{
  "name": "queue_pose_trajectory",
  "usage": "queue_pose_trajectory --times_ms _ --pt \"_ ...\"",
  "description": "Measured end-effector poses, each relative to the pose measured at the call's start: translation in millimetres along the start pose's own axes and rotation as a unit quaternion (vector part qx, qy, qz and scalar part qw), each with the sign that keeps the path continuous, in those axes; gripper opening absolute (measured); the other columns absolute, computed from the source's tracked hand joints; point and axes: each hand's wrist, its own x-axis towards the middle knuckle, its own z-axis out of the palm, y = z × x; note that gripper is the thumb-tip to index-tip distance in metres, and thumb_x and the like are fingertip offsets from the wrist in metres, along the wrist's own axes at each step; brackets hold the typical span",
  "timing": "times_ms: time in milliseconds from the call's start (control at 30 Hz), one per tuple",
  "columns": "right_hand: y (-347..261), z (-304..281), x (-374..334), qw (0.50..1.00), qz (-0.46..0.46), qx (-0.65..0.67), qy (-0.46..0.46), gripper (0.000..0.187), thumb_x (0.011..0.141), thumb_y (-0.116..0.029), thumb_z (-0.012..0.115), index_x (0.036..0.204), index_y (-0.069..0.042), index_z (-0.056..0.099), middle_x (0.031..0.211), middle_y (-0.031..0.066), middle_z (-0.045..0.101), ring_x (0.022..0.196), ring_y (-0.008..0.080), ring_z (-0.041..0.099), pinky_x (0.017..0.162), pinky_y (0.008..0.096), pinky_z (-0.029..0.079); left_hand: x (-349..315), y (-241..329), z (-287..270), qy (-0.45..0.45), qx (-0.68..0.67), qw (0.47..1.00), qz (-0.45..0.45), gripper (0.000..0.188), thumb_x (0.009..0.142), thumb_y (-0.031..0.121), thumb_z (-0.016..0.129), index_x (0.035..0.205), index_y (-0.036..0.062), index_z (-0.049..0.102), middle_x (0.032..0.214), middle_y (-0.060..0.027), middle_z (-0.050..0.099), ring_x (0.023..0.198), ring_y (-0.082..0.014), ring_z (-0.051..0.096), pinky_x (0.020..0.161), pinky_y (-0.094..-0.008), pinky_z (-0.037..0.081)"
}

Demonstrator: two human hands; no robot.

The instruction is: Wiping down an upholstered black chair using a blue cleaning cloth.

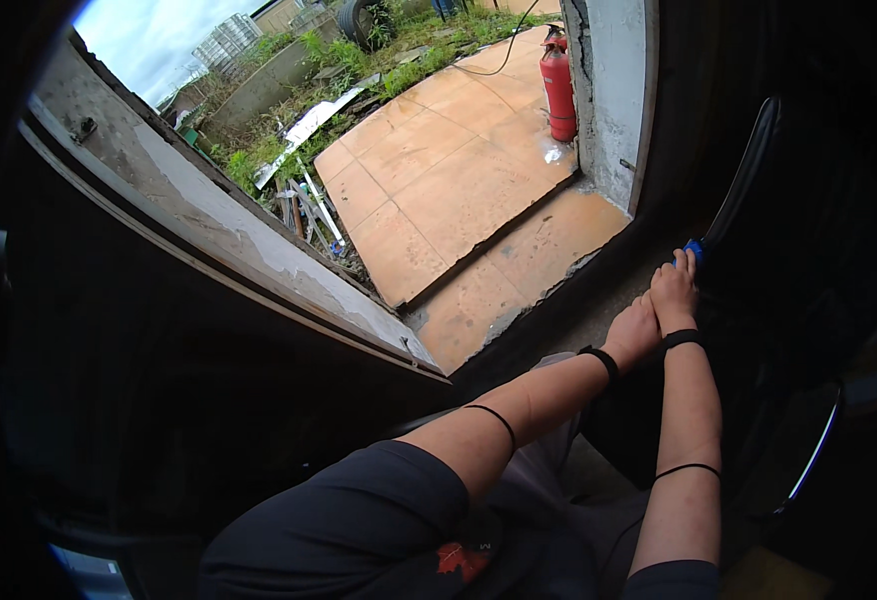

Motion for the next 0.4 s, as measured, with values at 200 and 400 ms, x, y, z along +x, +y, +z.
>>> queue_pose_trajectory --times_ms 200,400 --pt "-13 -14 -24 0.999 0.023 0.01 -0.026 0.026 0.094 -0.017 0.054 0.112 -0.003 0.065 0.151 0.0105 0.039 0.144 0.0305 0.029 0.113 0.044 0.037 -22 0 -5 -0.01 -0.023 0.999 -0.033 0.043 0.092 0.026 0.052 0.122 -0.0033 0.046 0.106 -0.0286 0.06 0.094 -0.0435 0.062 0.083 -0.0491 0.052" --pt "-1 23 -25 0.983 0.113 0.106 0.095 0.084 0.085 -0.023 0.068 0.153 -0.011 0.021 0.157 0.0158 0.027 0.147 0.0358 0.02 0.119 0.0417 0.026 -22 5 -10 -0.056 -0.036 0.994 -0.088 0.053 0.091 0.028 0.056 0.131 -0.0021 0.04 0.111 -0.0285 0.059 0.102 -0.0457 0.06 0.087 -0.0488 0.052"
